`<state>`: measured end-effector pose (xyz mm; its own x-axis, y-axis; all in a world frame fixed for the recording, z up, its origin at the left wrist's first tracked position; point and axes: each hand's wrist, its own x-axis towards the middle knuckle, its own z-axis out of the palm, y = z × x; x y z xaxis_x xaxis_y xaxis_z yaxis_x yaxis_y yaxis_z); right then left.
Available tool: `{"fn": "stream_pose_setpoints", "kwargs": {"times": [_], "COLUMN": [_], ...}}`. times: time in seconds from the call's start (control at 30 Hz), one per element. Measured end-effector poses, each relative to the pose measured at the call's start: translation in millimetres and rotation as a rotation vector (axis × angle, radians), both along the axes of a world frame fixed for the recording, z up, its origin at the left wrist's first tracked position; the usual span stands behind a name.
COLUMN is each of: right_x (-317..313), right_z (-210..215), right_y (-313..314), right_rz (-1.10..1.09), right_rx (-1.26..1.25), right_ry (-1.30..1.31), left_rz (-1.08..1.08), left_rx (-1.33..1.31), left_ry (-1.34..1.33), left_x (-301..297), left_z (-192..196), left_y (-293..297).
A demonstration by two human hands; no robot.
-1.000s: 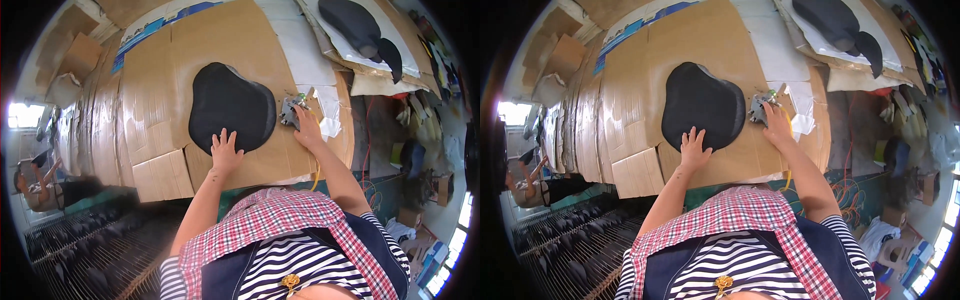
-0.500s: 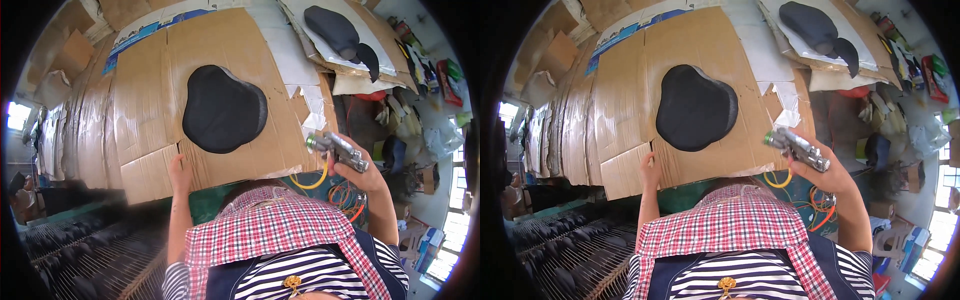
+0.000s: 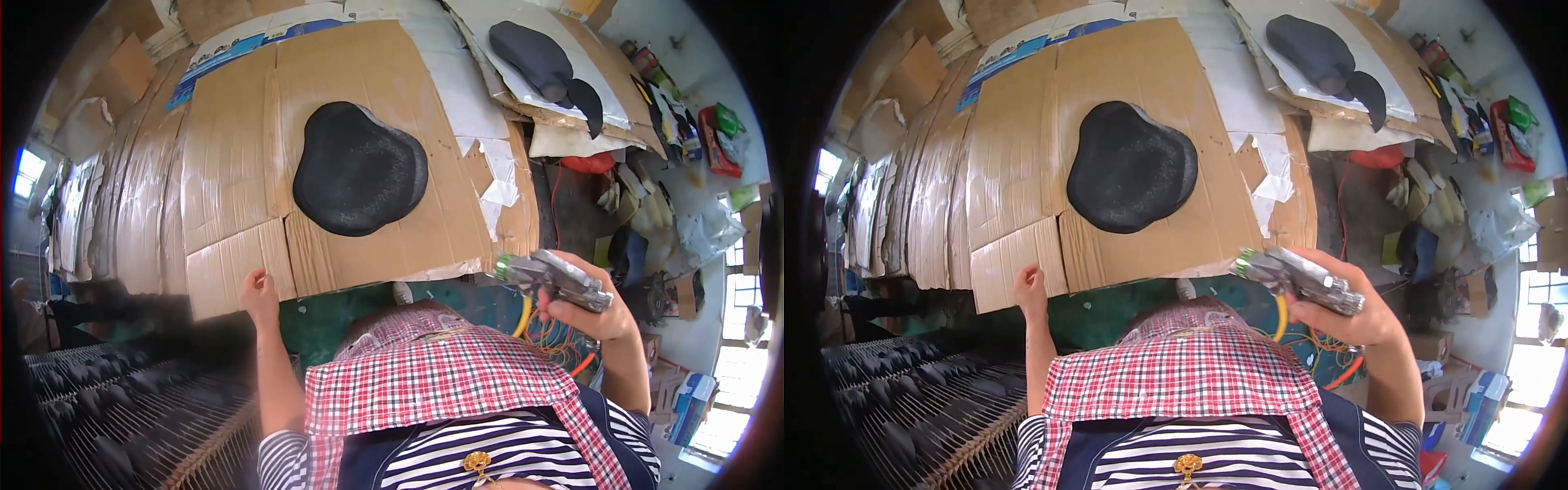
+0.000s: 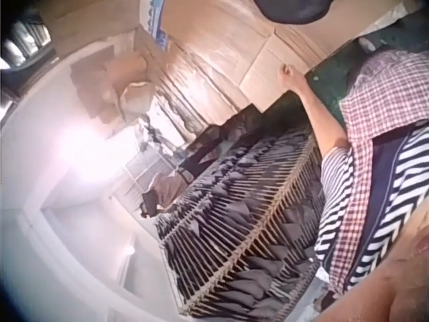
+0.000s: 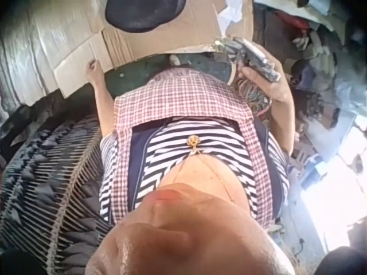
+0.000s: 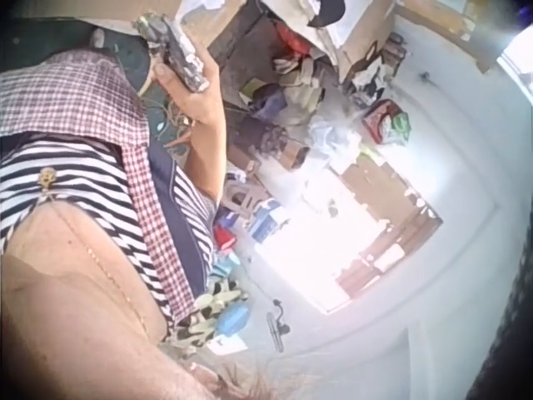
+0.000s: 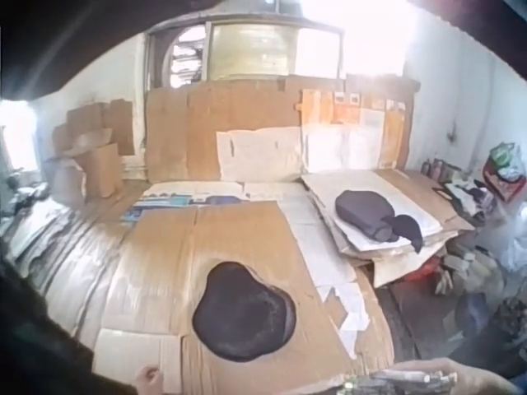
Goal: Apply adhesive to black seat covers using a spray gun and organize the pieces on a drying rack and into a packing box.
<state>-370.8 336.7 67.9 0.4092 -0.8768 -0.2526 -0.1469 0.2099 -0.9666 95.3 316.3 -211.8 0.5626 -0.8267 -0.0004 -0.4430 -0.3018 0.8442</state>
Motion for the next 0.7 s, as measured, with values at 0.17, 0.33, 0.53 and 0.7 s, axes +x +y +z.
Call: {"fn": "stream_pose_setpoints", "kwargs": {"times": [0.17,0.33,0.53,0.7], "right_x": [10.9,-23.0,-29.6,-14.0], "right_z": [-7.3,-0.5,7.7,1.3], "right_y": [-15.2,-6.8,4.0,-28.5], "right_rz": [-0.191,-0.303,-0.095,-0.158], "right_rx": [-0.189,-0.191,-0.014,-0.234], "right_ry": [0.013,0.155,0.107,-0.086], "left_rz": [-0.049,-0.049,-0.089,-0.158], "left_rx": [-0.02,0.023,0.096,0.16], "left_ry": [0.018,0.007,-0.113,-0.187], "left_x": [-26.1,-34.0,-52.8,-92.7], "left_z": [-5.8,-9.4,-9.2,-23.2], "left_y": [-13.2,-23.0,-59.3,-100.9]}}
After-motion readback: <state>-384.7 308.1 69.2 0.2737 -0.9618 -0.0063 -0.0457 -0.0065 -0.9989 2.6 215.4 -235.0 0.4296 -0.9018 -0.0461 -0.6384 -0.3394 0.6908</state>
